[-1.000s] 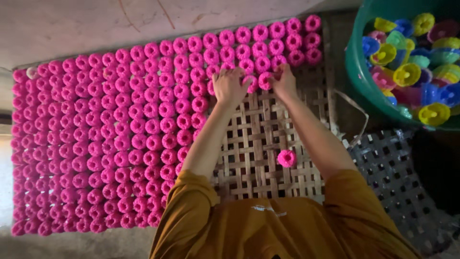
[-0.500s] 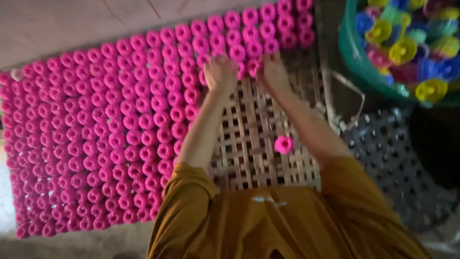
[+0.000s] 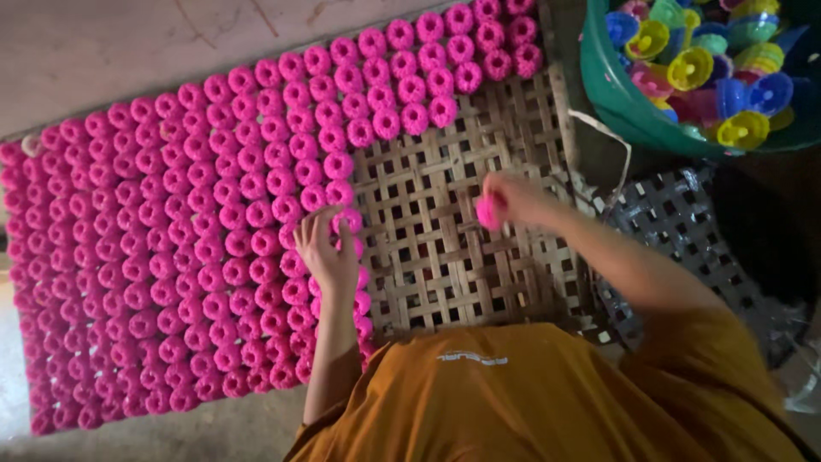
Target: The person assembles pink flower-shaped items by placing them into colorful plastic molds and arranging them on a woven tray. They repeatedly pick up the items, fit them into molds, and place the completed units back onto the tray in neat rows.
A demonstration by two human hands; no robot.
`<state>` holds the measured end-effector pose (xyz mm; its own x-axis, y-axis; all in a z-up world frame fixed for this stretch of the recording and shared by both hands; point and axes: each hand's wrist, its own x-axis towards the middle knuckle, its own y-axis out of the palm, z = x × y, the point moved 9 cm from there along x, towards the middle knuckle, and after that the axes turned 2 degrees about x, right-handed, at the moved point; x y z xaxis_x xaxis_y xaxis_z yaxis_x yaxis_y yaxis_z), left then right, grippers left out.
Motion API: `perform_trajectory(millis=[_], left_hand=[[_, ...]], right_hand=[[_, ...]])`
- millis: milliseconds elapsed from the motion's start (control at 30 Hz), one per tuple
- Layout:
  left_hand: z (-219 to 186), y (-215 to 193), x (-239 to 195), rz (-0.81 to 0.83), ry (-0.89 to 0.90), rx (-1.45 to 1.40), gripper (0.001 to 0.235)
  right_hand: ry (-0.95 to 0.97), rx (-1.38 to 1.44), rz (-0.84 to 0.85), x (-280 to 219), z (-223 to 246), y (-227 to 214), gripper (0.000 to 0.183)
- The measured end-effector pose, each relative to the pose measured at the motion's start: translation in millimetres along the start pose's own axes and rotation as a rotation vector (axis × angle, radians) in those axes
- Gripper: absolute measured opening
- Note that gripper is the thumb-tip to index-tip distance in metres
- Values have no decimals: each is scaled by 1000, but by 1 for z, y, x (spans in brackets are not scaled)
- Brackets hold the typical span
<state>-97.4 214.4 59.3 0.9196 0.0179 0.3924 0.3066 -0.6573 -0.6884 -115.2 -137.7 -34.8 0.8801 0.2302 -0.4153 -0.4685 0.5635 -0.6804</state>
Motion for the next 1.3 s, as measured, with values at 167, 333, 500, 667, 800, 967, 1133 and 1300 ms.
perform_trajectory(millis=[167, 333, 500, 667, 800, 967, 1133, 1300], left_hand=[[8, -36, -35, -56, -30, 31, 14], [-1, -82, -59, -162, -29, 70, 14], [-8, -97, -92, -182, -46, 36, 16], [-29, -55, -109, -1, 37, -65, 21], [-59, 7, -127, 291, 103, -274, 25], [-141, 69, -171, 582, 271, -319, 29], [-239, 103, -221, 715, 420, -444, 30], [-352, 164, -306, 992, 70, -1081, 54]], right_hand=[[-114, 316, -680, 98, -49, -97, 30], [-20, 242, -937, 146, -68, -105, 30], [-6, -90, -963, 119, -42, -99, 32], [-152, 141, -969, -1, -28, -95, 39], [9, 223, -1152, -191, -88, -58, 40], [370, -13, -1485, -428, -159, 8, 41], [623, 6, -1641, -588, -235, 63, 39], [299, 299, -1772, -651, -265, 72, 30]])
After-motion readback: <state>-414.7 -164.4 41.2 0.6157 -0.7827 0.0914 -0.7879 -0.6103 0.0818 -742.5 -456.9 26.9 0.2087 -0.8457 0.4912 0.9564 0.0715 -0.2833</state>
